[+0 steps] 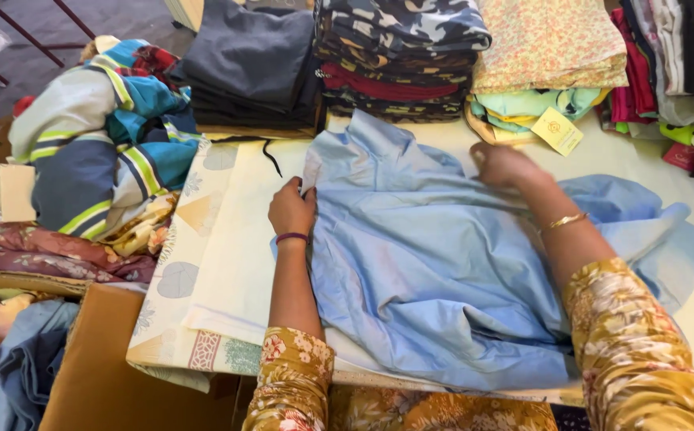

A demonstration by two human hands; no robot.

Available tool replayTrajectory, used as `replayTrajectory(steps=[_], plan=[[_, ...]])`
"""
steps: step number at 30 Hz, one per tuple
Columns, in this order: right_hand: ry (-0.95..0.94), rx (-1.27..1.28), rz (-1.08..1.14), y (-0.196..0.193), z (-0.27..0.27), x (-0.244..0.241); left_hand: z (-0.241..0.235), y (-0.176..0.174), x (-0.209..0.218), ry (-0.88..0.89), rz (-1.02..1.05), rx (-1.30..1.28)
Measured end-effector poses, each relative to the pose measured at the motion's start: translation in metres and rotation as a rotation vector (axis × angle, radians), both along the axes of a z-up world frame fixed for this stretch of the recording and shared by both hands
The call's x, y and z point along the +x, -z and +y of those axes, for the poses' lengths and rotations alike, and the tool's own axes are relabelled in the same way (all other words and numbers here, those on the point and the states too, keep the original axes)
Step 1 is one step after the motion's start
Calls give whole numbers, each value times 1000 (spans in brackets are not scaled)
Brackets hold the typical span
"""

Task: Folding a light blue shirt on a table in a clothing workspace.

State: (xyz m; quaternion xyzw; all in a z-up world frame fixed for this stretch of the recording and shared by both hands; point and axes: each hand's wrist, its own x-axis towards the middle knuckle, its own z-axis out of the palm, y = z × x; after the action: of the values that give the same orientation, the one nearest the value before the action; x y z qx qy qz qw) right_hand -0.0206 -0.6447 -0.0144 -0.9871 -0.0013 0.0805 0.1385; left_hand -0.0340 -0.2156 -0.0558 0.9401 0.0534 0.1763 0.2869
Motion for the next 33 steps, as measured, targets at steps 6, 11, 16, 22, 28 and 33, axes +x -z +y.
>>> replayTrajectory(steps=[6,11,16,22,28,33], plan=[[-177,52,77,-5,27,-8,1,-5,2,-16,42,16],[-171,267,272,-131,65,-62,-1,-2,1,-2,56,-5],[-663,479,269,-182,92,-107,-3,-17,-5,46,67,-29],[-596,16,197,-243,105,-104,3,2,6,82,38,-140],[70,-325,-985,-216,14,-19,-6,-10,-1,74,42,-222],[-133,-222,-911,-136,-21,4,-11,-12,-2,57,-22,-141]])
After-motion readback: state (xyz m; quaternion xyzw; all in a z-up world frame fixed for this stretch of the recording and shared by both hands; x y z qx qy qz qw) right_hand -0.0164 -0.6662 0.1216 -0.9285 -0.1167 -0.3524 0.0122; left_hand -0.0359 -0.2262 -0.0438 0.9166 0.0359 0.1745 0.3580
